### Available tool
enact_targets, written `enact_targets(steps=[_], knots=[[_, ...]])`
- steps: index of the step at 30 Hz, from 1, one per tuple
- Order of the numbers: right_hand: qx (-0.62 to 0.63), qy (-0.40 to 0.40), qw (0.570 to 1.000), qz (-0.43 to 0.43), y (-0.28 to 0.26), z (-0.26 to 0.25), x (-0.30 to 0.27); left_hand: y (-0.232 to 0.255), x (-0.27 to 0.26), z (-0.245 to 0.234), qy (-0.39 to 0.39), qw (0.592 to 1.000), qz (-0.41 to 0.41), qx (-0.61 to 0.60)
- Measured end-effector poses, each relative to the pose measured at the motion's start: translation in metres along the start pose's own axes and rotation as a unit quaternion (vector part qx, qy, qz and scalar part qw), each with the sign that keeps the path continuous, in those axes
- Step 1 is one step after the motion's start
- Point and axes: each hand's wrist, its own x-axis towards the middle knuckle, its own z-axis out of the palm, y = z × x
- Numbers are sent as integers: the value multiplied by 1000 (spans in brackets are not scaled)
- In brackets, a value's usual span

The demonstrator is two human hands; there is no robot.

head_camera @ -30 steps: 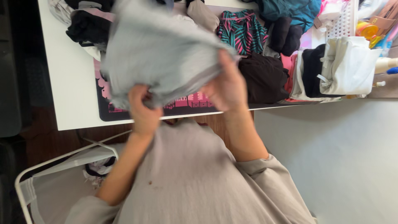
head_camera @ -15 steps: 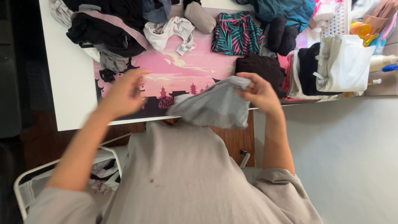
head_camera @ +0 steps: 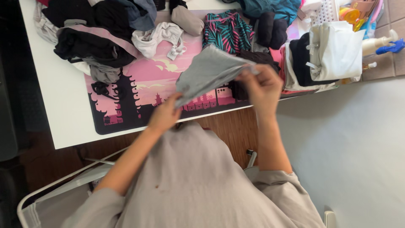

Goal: The person takes clothing items from a basket and folds them on a desk, including underwear and a pair of pants, before setting them into stacks.

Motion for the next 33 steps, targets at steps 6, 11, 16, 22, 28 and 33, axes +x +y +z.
enact_targets(steps=[6, 11, 16, 22, 28, 33], knots=[[62, -13, 989, 133, 39, -40, 28, 2, -11, -123, 134, 953, 247, 115], [83, -51, 978, 185, 74, -29, 48, 41, 18, -203, 88, 875, 353, 320], [86, -40, 994, 50, 58, -55, 47, 60, -4, -241, 154, 839, 402, 332], [-105, -163, 978, 73, 128, -57, -17, -14, -62, -168, 53, 865, 397, 304], [-303, -219, 922, 97, 202, -23, -87, -90, -107, -70, -13, 923, 229, 309], [-364, -225, 890, -159, 211, -24, -86, -125, -119, -42, 59, 942, 167, 286]])
